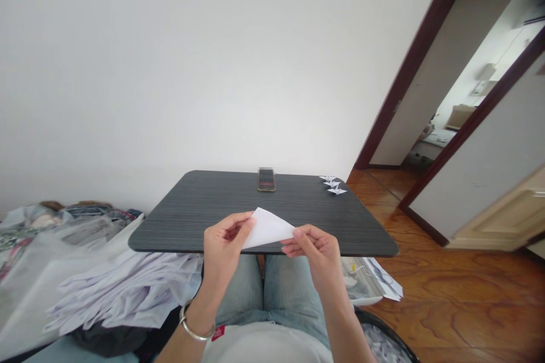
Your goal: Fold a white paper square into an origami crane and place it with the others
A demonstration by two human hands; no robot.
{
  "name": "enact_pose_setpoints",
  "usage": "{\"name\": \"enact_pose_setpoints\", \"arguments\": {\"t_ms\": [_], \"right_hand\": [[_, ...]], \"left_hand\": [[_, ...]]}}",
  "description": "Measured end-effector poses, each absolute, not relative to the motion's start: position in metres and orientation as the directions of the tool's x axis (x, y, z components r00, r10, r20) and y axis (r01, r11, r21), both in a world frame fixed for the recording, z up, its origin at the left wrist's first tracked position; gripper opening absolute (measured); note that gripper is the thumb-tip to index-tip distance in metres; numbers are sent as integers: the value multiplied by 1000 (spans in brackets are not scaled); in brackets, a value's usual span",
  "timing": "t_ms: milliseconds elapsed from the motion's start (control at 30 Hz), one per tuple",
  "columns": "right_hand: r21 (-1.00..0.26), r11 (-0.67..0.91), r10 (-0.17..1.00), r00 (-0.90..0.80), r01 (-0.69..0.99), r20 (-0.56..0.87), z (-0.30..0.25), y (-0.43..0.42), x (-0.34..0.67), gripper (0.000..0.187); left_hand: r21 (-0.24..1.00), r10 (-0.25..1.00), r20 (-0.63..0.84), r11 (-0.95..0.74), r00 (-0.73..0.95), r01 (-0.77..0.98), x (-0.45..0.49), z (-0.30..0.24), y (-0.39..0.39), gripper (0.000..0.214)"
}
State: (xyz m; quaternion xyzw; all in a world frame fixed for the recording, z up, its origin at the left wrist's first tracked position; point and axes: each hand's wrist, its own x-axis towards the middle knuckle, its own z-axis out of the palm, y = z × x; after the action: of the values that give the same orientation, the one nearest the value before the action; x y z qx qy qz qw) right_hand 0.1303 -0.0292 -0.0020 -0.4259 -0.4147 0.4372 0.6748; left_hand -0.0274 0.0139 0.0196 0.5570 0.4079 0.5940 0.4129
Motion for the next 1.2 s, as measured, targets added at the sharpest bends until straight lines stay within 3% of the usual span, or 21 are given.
{"name": "enact_pose_setpoints", "arguments": {"t_ms": [500,733,900,1067,1200], "right_hand": [[-922,248,935,323,-298,148,2,-31,144,25],[-956,187,975,165,-225,151,-1,-25,135,30],[-963,171,977,164,-207,138,0,-26,137,27],[-948,213,960,233,-236,158,0,-27,139,23],[-904,351,897,365,-242,251,0,-28,136,22]], "left_hand": [[942,940,333,-336,-74,-26,-28,20,14,18],[931,930,365,-363,-41,46,-28,23,12,17],[922,921,385,-381,-62,73,-27,23,11,17],[913,908,407,-400,-97,79,-26,23,10,16],[911,902,413,-407,-127,74,-25,24,9,15]]}}
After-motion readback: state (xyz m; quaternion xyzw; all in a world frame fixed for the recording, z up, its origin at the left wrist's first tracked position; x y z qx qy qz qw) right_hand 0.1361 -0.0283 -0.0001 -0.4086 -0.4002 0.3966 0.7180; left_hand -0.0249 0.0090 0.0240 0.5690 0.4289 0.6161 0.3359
